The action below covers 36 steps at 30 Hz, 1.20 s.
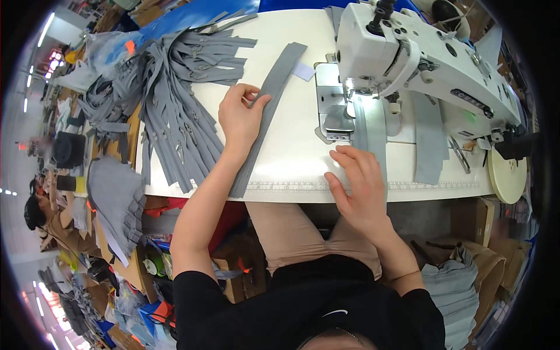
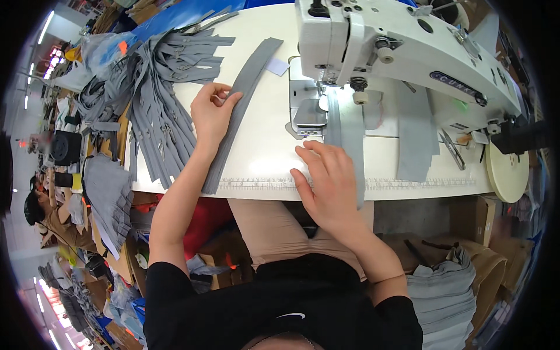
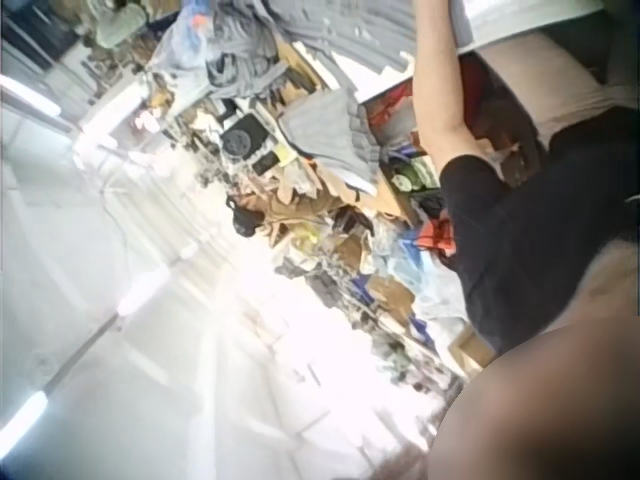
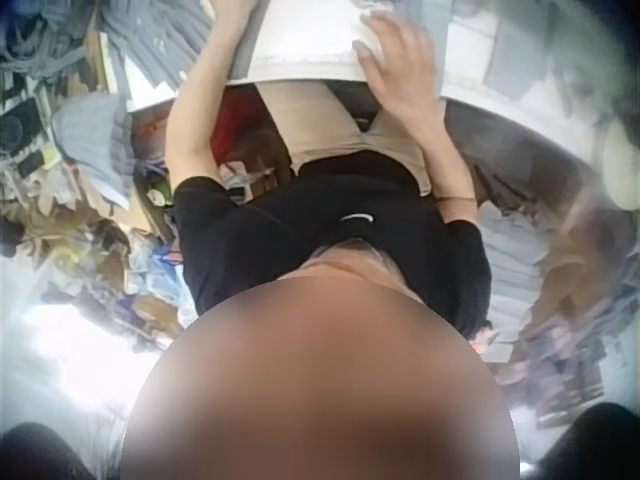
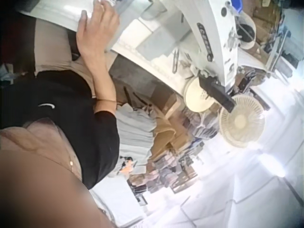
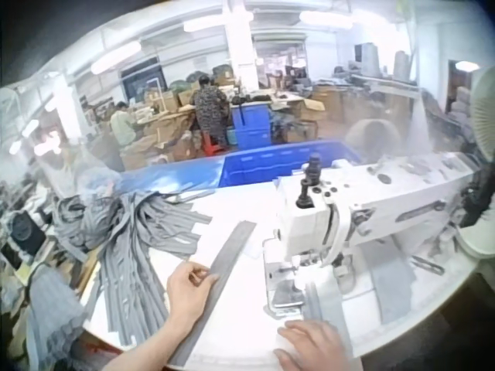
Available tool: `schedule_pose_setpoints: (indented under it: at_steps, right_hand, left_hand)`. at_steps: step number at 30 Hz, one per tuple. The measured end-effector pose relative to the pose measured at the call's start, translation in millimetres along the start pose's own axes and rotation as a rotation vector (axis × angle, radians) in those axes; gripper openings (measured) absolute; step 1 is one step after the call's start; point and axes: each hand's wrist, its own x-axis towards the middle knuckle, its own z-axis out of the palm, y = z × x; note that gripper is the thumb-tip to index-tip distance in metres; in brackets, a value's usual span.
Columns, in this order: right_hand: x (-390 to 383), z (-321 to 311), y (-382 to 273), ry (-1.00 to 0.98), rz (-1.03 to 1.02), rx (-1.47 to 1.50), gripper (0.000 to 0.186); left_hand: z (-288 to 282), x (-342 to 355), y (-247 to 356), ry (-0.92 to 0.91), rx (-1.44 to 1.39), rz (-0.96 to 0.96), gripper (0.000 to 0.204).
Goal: Sewing and preparing zippers for leather goods at a workshop station.
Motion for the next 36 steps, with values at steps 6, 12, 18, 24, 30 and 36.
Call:
schedule_pose_setpoints:
  at_steps: [6, 12, 18, 24, 30, 36]
  right_hand:
    - [4, 0, -5, 0.011, 0.039, 0.163, 0.044]
    - [11, 9, -17, -0.16, 0.445, 0.748, 0.044]
    - [-34, -49, -1, -0.661, 0.734, 0.897, 0.023]
    - [-53, -94, 15, -0.779, 0.29, 0.388, 0.029]
    - [-13, -56, -11, 0.193, 0.181, -0.062, 0.025]
    - [-13, -40, -10, 0.3, 0.21, -0.146, 0.022]
  left_hand:
    - [-7, -13, 28, -0.012, -0.302, 0.041, 0.021]
    - [5, -79, 103, -0.459, -1.103, -0.44, 0.022]
    - [7, -55, 80, -0.541, -1.039, -0.464, 0.026]
    - [19, -78, 85, -0.664, -0.968, -0.532, 0.027]
    - [31, -106, 102, -0.723, -0.965, -0.509, 0.012]
    - [21, -107, 111, -0.775, -1.094, -0.607, 0.011]
